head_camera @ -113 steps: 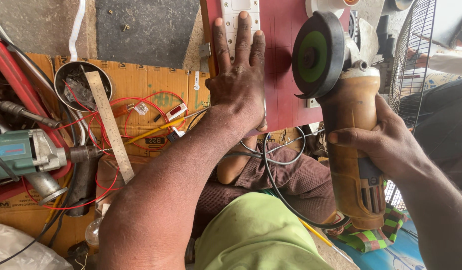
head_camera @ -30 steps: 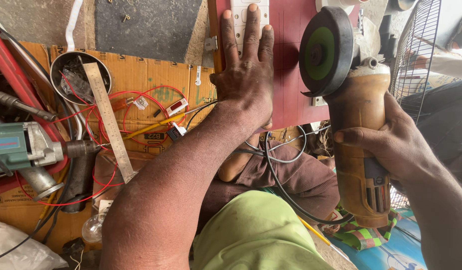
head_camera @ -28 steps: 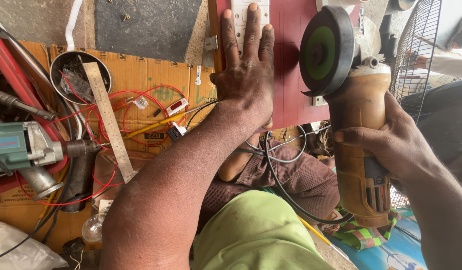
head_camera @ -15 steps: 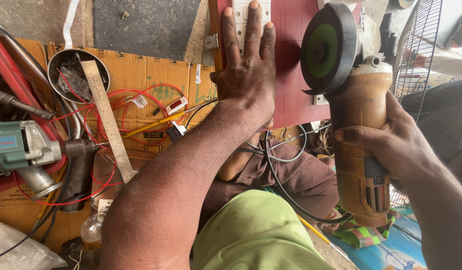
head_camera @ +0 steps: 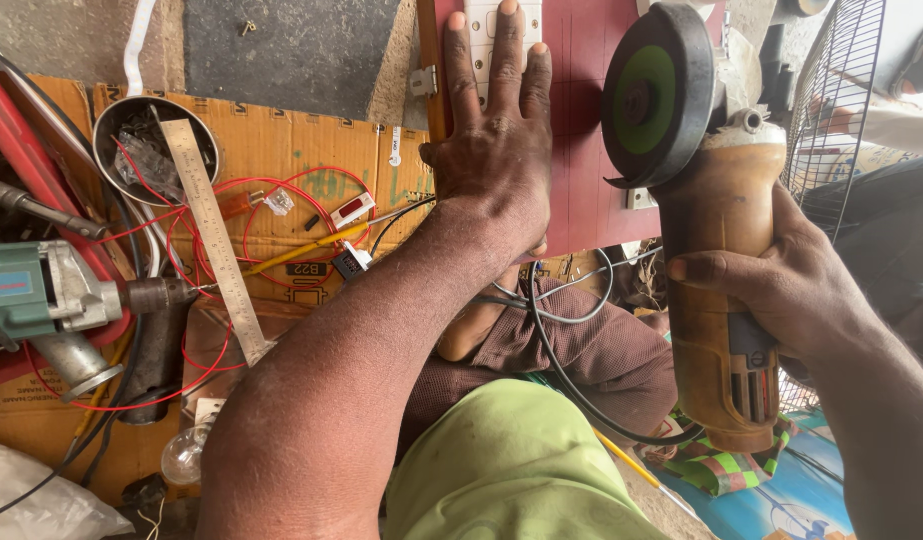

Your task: The person sits on the floor holding a red board fitted with white electrical switch panels and socket plates, steadies the board with one hand, and holds an angle grinder against the board edge with the other hand, repositioning the grinder along the board while working on it.

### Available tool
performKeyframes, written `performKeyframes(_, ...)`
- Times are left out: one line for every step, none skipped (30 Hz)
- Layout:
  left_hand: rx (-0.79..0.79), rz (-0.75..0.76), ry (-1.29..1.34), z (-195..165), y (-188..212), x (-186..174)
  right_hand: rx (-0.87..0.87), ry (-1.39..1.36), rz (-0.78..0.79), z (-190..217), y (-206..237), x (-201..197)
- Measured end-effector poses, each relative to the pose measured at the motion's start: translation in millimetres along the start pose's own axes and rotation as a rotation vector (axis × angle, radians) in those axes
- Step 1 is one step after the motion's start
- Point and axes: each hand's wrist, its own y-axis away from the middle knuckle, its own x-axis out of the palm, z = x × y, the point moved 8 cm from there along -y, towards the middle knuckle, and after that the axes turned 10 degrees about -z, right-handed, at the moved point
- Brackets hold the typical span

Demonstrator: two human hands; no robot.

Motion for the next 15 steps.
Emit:
performKeyframes(-0.003,0.019,0.005,0.4,-0.1,0.7,0.001,0.007,-0.002,0.3,-0.3,0.1)
performKeyframes(-0.005,0.039,0.010,0.5,0.2,1.4,0.003,0.015,-0.004,0.5,-0.5,0.2)
performKeyframes(-0.008,0.058,0.015,0.9,0.6,1.9,0.005,0.023,-0.006,0.8,-0.6,0.5)
performKeyframes(-0.003,0.061,0.012,1.0,1.0,0.9,0.006,0.027,-0.005,1.5,-0.4,0.8)
performKeyframes(0.002,0.064,0.010,1.0,1.6,0.2,0.007,0.031,-0.004,2.0,0.1,0.9)
performKeyframes(0.007,0.068,0.008,0.9,1.9,-0.4,0.009,0.035,-0.003,2.4,0.6,1.1)
performKeyframes(0.008,0.067,0.013,1.1,2.2,-1.2,0.005,0.035,-0.003,3.3,0.8,1.6)
performKeyframes(0.008,0.066,0.018,1.2,2.3,-1.6,0.001,0.034,-0.003,4.1,1.0,2.1)
performKeyframes(0.009,0.066,0.024,1.2,2.3,-1.7,-0.002,0.033,-0.003,4.8,1.2,2.5)
performKeyframes(0.010,0.055,0.023,1.3,1.9,-2.4,0.005,0.031,-0.005,4.7,1.3,2.6)
performKeyframes(0.011,0.044,0.022,1.4,1.5,-2.8,0.012,0.029,-0.007,4.4,1.4,2.7)
performKeyframes(0.013,0.034,0.021,1.5,1.2,-3.0,0.020,0.027,-0.008,3.8,1.5,2.9)
performKeyframes(0.006,0.052,0.027,2.0,1.1,-1.0,0.020,0.037,-0.010,3.8,1.1,2.8)
performKeyframes(-0.001,0.070,0.034,2.6,1.1,1.1,0.020,0.048,-0.012,3.5,0.6,2.9)
performKeyframes(-0.009,0.088,0.040,3.1,1.2,3.1,0.020,0.058,-0.013,3.1,0.0,3.1)
